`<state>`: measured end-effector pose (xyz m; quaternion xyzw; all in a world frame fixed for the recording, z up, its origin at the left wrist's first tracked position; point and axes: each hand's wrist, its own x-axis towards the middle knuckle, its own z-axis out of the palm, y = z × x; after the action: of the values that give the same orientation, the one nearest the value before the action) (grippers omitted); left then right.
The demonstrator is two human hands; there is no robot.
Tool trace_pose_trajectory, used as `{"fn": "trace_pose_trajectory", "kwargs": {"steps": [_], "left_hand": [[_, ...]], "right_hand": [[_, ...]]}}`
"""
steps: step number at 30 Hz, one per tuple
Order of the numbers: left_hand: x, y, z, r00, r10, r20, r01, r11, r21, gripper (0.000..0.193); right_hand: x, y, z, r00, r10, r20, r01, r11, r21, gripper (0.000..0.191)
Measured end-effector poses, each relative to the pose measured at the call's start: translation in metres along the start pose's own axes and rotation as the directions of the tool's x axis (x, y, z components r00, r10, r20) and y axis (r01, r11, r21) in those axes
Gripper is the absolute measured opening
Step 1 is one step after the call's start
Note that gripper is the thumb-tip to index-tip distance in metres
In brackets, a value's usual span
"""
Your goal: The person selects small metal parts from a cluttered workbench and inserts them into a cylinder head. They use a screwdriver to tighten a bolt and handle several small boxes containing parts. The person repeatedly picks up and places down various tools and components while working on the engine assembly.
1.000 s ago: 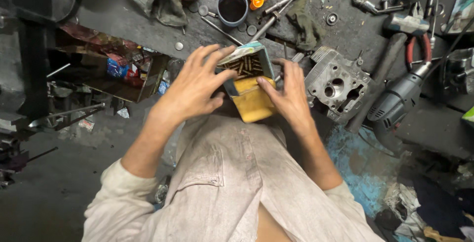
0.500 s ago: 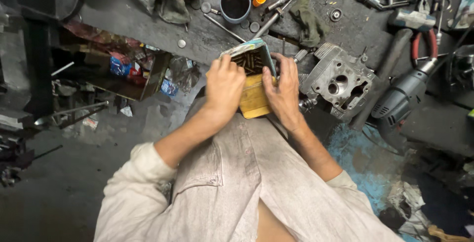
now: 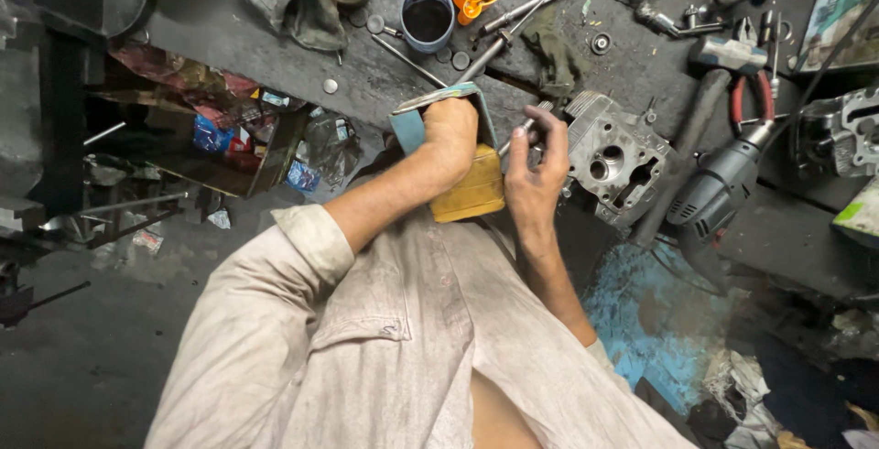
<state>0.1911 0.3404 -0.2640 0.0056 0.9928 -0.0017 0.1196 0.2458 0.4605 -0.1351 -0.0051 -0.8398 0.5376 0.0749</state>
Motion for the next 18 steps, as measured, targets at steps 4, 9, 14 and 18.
{"fn": "trace_pose_trajectory", "kwargs": {"steps": [4,9,14,18], "left_hand": [[-0.006,-0.008,-0.016,0.991,0.046,0.126,-0.044,0.999,-0.026,0.012],[-0.043,-0.021,-0.104,0.984,0.172,0.042,-0.166,0.978,-0.125,0.013],[-0.081,-0.066,-0.189,0.851,0.342,-0.4,-0.525,0.509,-0.683,0.029],[-0.092,-0.078,-0.201,0.925,0.283,-0.254,-0.223,-0.138,-0.965,0.037]], "right_hand": [[0.004,0.005,-0.014,0.999,-0.015,-0.038,0.016,0.999,0.03,0.025],[0.008,0.005,-0.033,0.998,-0.064,-0.002,0.064,0.998,0.01,0.028],[0.007,-0.007,-0.055,0.976,-0.026,0.214,-0.042,0.951,0.305,0.036],[0.002,-0.018,-0.062,0.951,-0.137,0.277,-0.027,0.856,0.517,0.011]]}}
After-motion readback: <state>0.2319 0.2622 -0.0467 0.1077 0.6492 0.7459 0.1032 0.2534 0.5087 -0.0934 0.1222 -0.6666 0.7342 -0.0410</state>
